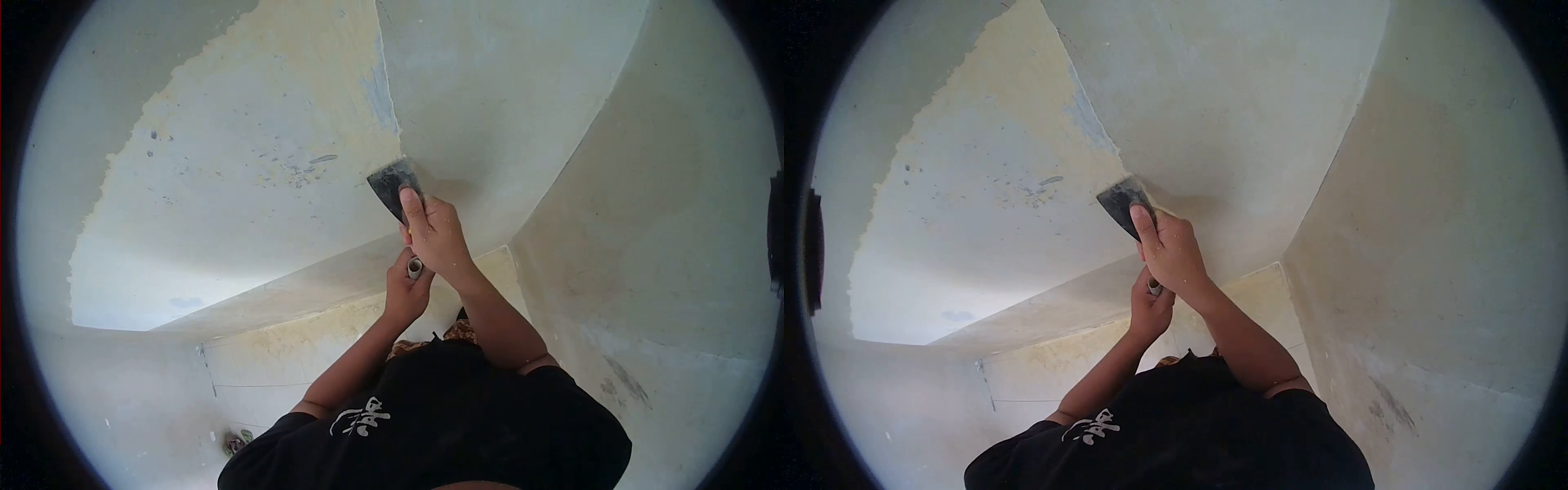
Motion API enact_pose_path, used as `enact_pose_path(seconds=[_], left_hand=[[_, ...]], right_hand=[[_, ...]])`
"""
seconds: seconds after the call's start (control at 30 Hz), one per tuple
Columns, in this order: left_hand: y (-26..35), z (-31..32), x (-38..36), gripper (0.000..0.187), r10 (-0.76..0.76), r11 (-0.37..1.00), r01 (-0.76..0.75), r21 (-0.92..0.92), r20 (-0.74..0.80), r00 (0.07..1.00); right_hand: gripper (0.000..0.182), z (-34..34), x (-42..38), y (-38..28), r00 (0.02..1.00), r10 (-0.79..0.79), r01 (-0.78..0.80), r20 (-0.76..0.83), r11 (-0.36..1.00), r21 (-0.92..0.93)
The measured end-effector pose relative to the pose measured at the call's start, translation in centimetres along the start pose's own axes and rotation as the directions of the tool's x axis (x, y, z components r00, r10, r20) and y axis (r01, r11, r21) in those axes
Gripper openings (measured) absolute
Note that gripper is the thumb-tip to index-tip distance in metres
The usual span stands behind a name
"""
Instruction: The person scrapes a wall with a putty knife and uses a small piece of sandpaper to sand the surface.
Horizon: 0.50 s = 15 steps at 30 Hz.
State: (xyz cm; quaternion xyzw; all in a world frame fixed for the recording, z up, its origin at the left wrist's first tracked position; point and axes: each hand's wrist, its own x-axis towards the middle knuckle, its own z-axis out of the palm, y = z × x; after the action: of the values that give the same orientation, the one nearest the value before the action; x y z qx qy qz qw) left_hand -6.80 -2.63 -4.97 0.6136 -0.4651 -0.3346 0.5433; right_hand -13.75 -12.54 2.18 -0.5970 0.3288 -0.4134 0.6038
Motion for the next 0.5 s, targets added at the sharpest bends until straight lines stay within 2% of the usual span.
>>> enact_pose_path(seconds=[0.13,0.2,0.27,0.3,0.33,0.37,0.4,0.43,0.47,0.5], left_hand=[[-0.2,-0.2,0.7,0.015,0.011,0.998,-0.012,-0.059,-0.023,1.0],[-0.4,-0.7,0.4,0.014,-0.013,0.997,0.012,-0.072,-0.013,1.0],[-1.4,-2.2,-0.1,0.014,-0.035,0.999,0.035,-0.027,-0.02,0.999],[-2.1,-3.0,-0.9,0.015,-0.064,0.998,0.064,-0.01,-0.021,0.998],[-2.3,-4.0,-1.2,0.015,-0.079,0.996,0.08,0.034,-0.023,0.997],[-3.1,-4.8,-1.5,0.015,-0.076,0.996,0.078,0.038,-0.043,0.996],[-3.8,-5.6,-1.8,0.016,-0.07,0.997,0.072,0.038,-0.059,0.996],[-3.5,-6.0,-1.9,0.016,-0.065,0.996,0.068,0.059,-0.057,0.996],[-2.9,-6.3,-1.9,0.016,-0.06,0.995,0.064,0.082,-0.055,0.997],[-2.9,-6.5,-2.0,0.016,-0.094,0.995,0.096,0.041,-0.029,0.995]], right_hand=[[0.046,-0.2,0.7,-0.6,0.999,0.011,-0.014,0.038,0.998,0.065],[0.038,-3.0,0.1,-1.4,0.984,0.069,0.0,0.164,0.924,-0.383],[0.035,-7.4,-2.0,1.6,0.954,-0.178,0.277,0.243,0.834,-0.477],[0.044,-10.8,-2.7,1.6,0.895,-0.118,0.227,0.43,0.951,-0.211],[0.055,-14.3,-3.4,1.7,0.799,-0.054,0.051,0.599,0.998,0.021],[0.057,-16.5,-3.8,4.4,0.718,0.121,-0.103,0.686,0.992,-0.068],[0.058,-17.4,-4.5,9.2,0.698,0.454,-0.097,0.554,0.826,-0.555],[0.059,-17.4,-6.1,14.4,0.667,0.696,-0.021,0.264,0.372,-0.928],[0.061,-17.8,-8.7,19.0,0.614,0.783,-0.048,0.1,0.164,-0.985],[0.062,-17.9,-11.9,22.7,0.576,0.817,-0.093,-0.008,0.055,-0.994]])
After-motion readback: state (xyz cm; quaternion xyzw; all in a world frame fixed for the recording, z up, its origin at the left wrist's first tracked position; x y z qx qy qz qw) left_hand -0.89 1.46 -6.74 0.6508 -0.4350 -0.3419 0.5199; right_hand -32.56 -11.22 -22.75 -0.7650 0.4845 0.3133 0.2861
